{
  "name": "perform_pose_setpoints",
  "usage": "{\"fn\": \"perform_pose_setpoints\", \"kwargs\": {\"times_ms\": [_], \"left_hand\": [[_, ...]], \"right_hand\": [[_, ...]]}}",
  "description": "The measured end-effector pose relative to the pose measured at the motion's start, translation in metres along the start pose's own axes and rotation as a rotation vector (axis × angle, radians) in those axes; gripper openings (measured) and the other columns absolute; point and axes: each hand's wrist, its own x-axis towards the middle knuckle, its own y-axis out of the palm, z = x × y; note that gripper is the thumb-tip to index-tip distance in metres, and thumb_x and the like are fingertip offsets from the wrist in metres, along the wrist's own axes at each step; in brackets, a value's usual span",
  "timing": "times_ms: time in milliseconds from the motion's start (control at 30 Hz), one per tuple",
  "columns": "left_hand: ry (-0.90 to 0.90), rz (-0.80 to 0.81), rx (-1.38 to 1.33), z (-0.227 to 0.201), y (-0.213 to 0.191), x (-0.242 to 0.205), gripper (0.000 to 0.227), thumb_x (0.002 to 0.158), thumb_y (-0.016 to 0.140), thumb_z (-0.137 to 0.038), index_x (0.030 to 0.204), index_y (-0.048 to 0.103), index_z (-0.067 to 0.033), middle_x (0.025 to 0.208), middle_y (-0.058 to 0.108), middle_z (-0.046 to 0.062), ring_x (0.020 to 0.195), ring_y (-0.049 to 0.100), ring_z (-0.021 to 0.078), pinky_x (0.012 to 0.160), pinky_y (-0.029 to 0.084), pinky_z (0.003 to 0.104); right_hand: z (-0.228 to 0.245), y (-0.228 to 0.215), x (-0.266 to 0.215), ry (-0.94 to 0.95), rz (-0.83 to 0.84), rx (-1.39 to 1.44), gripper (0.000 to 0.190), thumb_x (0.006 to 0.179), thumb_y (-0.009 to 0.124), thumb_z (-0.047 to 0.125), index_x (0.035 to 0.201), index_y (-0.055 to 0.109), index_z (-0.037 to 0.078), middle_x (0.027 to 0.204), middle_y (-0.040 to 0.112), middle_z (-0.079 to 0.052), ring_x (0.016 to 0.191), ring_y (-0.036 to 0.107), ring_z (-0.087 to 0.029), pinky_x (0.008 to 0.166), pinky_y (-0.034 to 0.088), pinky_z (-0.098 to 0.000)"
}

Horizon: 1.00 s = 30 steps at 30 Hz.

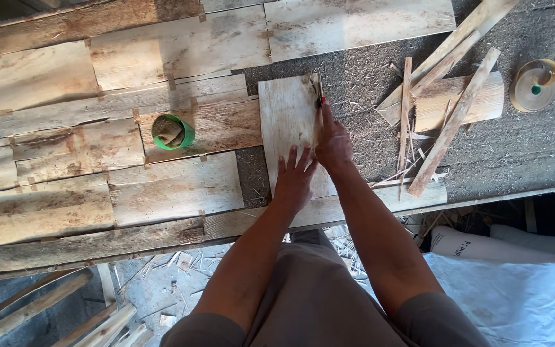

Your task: The recorder is cutting and joining thin sheets of wood or bark using tape to create a larger patterned panel.

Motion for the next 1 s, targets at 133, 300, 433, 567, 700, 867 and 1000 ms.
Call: {"fn": "perform_pose_setpoints", "kwargs": {"times_ms": [133, 300, 433, 567, 700, 867, 1000], "left_hand": [[-0.012, 0.029, -0.003, -0.004, -0.012, -0.001, 0.106, 0.077, 0.086, -0.030, 0.163, 0.024, -0.0231, 0.173, -0.001, 0.007, 0.159, 0.001, 0.0384, 0.126, 0.009, 0.062], [0.009, -0.026, 0.021, 0.001, 0.004, 0.002, 0.106, 0.077, 0.087, -0.031, 0.163, 0.026, -0.0226, 0.173, 0.001, 0.009, 0.158, 0.002, 0.0394, 0.124, 0.010, 0.063], [0.001, 0.017, 0.003, -0.002, -0.008, -0.002, 0.107, 0.076, 0.087, -0.034, 0.163, 0.025, -0.0218, 0.174, 0.001, 0.008, 0.160, 0.001, 0.0392, 0.126, 0.010, 0.063], [0.002, 0.001, 0.001, -0.002, -0.006, -0.001, 0.107, 0.077, 0.087, -0.032, 0.163, 0.025, -0.0234, 0.173, 0.002, 0.008, 0.158, 0.002, 0.0396, 0.125, 0.011, 0.063], [0.004, -0.026, -0.004, -0.001, 0.000, 0.000, 0.107, 0.077, 0.087, -0.029, 0.164, 0.025, -0.0245, 0.173, 0.004, 0.008, 0.158, 0.003, 0.0397, 0.125, 0.012, 0.063], [-0.013, 0.018, 0.006, -0.003, -0.008, 0.000, 0.108, 0.076, 0.087, -0.030, 0.164, 0.025, -0.0256, 0.173, 0.002, 0.007, 0.159, 0.001, 0.0382, 0.126, 0.011, 0.062], [-0.015, 0.048, -0.007, -0.004, -0.015, -0.002, 0.108, 0.077, 0.088, -0.031, 0.163, 0.024, -0.0261, 0.173, 0.000, 0.006, 0.159, 0.000, 0.0377, 0.126, 0.011, 0.060]], "right_hand": [[-0.016, 0.018, 0.010, -0.032, -0.048, 0.038, 0.105, 0.091, 0.074, 0.004, 0.166, 0.004, 0.028, 0.117, 0.064, -0.025, 0.075, 0.066, -0.027, 0.053, 0.059, -0.0365], [-0.019, 0.019, -0.001, -0.064, -0.067, 0.046, 0.106, 0.087, 0.078, 0.007, 0.165, 0.008, 0.025, 0.118, 0.066, -0.025, 0.080, 0.071, -0.031, 0.054, 0.061, -0.0380], [-0.019, 0.019, -0.013, -0.114, -0.110, 0.080, 0.109, 0.081, 0.085, 0.017, 0.161, 0.011, 0.022, 0.116, 0.067, -0.026, 0.086, 0.072, -0.038, 0.058, 0.061, -0.0427], [-0.028, 0.026, -0.021, -0.126, -0.141, 0.087, 0.097, 0.091, 0.075, 0.013, 0.164, 0.012, 0.024, 0.112, 0.069, -0.026, 0.088, 0.073, -0.041, 0.065, 0.061, -0.0491], [-0.022, 0.014, -0.035, -0.091, -0.103, 0.113, 0.087, 0.098, 0.063, 0.009, 0.166, 0.011, 0.030, 0.112, 0.069, -0.025, 0.089, 0.073, -0.041, 0.068, 0.060, -0.0511], [-0.035, 0.028, -0.032, -0.096, -0.095, 0.040, 0.087, 0.098, 0.062, 0.011, 0.165, 0.008, 0.027, 0.110, 0.067, -0.025, 0.083, 0.070, -0.037, 0.063, 0.060, -0.0473], [-0.039, 0.033, -0.033, -0.040, -0.046, 0.016, 0.074, 0.108, 0.055, 0.019, 0.166, 0.009, 0.029, 0.112, 0.067, -0.024, 0.076, 0.069, -0.030, 0.058, 0.058, -0.0427]]}}
